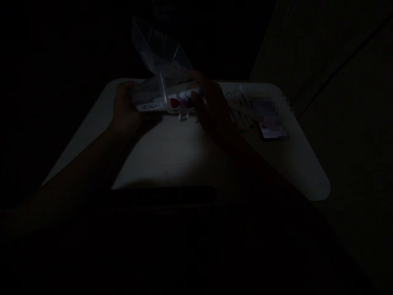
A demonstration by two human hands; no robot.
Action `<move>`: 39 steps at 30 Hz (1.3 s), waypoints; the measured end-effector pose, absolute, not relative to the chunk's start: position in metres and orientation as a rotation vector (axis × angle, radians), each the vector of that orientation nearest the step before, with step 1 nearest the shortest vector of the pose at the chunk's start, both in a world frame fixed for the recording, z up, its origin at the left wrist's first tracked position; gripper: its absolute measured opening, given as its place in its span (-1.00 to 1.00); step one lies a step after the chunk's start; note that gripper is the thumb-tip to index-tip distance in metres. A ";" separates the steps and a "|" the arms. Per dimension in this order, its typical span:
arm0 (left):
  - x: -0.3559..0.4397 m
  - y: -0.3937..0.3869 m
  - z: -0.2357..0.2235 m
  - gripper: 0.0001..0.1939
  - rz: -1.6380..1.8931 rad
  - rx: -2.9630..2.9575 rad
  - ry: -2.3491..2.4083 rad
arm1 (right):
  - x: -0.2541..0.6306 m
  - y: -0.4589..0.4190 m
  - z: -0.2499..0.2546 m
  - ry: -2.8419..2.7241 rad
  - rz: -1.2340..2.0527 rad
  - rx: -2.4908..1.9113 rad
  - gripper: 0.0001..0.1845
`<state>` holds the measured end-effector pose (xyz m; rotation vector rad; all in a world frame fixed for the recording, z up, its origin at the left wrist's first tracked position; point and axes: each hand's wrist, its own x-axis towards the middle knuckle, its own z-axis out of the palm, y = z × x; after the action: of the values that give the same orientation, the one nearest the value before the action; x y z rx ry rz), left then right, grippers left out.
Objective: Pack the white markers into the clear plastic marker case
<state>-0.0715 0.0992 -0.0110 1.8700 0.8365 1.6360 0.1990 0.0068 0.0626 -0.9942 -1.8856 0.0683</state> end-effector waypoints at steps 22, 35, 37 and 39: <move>-0.075 0.102 -0.012 -0.22 1.635 1.834 0.827 | 0.198 0.016 0.055 -1.922 -0.080 -1.175 -0.61; -0.074 0.102 -0.012 -0.15 1.634 1.884 0.830 | 0.201 0.023 0.047 -1.909 -0.136 -0.911 -0.51; -0.074 0.102 -0.013 -0.20 1.641 1.866 0.852 | 0.201 0.023 0.047 -1.933 -0.125 -0.932 -0.48; -0.075 0.103 -0.013 -0.19 1.641 1.865 0.872 | 0.201 0.021 0.048 -1.942 -0.137 -1.019 -0.50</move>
<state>-0.0750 0.1027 -0.0131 1.8650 0.8717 1.6413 0.2007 0.0214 0.0475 -1.0188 -1.9425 -0.1371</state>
